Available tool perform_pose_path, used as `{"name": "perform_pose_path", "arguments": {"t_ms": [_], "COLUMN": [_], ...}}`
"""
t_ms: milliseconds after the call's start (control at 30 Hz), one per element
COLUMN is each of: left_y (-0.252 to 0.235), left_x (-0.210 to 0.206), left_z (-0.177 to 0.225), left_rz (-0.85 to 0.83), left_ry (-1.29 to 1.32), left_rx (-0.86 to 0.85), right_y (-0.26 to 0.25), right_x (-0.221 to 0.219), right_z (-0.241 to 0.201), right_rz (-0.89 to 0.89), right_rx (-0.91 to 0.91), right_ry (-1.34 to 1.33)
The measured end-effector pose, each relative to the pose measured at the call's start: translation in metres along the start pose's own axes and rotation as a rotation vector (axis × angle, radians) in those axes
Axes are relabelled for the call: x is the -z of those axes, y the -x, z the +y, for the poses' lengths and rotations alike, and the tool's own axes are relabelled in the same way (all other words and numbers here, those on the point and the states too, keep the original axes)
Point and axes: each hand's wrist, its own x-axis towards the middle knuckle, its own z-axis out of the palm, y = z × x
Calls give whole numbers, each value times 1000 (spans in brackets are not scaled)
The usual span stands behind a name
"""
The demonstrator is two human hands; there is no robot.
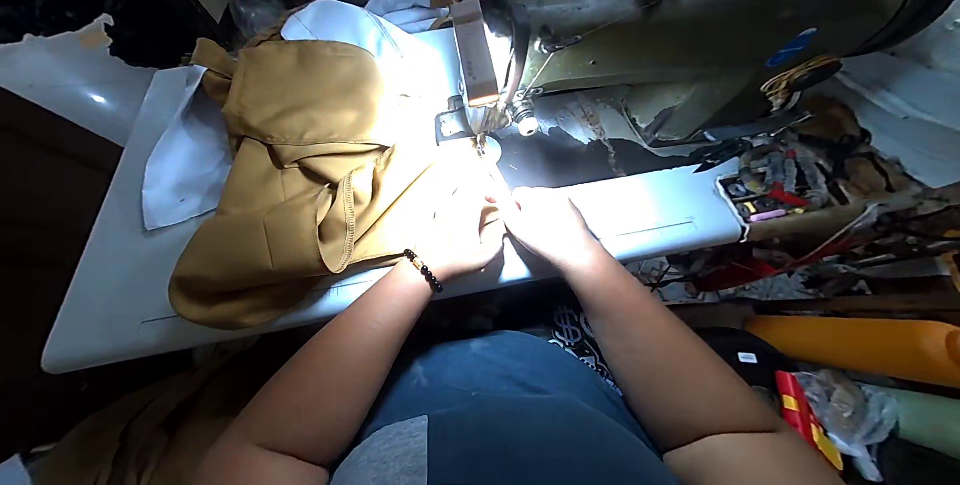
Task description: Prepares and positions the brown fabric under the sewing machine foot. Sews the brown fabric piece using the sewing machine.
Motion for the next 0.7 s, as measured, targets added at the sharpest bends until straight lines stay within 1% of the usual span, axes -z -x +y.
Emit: {"name": "perform_pose_path", "arguments": {"t_ms": [67, 133, 167, 200, 233, 267, 300, 367, 400, 467, 500, 567, 700], "left_y": [-6, -18, -26, -33, -37, -39, -37, -24, -16, -2, 3, 11, 18], "left_x": [0, 1, 0, -1, -2, -2, -1, 3, 2, 0, 2, 3, 4], "left_z": [3, 5, 4, 1, -4, -8, -10, -7, -8, -11, -10, -8, -4], "left_rz": [-103, -199, -195, -148, -71, -13, 5, -38, -38, -78, -127, -180, -166], "left_ry": [-182, -292, -301, -300, -287, -292, -305, -327, -299, -215, -191, -180, -195], "left_rx": [27, 78, 63, 1, -100, -203, -269, -277, -265, -197, -158, -128, -147], "right_y": [0, -4, -5, -6, -6, -6, -5, -2, -1, 1, 2, 3, 3], "right_x": [7, 12, 11, 11, 9, 8, 7, 2, -1, -4, -7, -15, -30], "right_z": [-4, -5, -4, -3, -3, -2, -2, -1, 0, 1, 2, 6, 12], "right_rz": [-65, -82, -69, -64, -63, -71, -91, -95, -86, -68, -31, 105, 341], "right_rx": [-47, -109, -123, -131, -141, -150, -161, -136, -125, -100, -72, 24, 214], "right_ry": [-51, -192, -255, -284, -286, -258, -205, -71, -17, 31, 41, 29, -76]}}
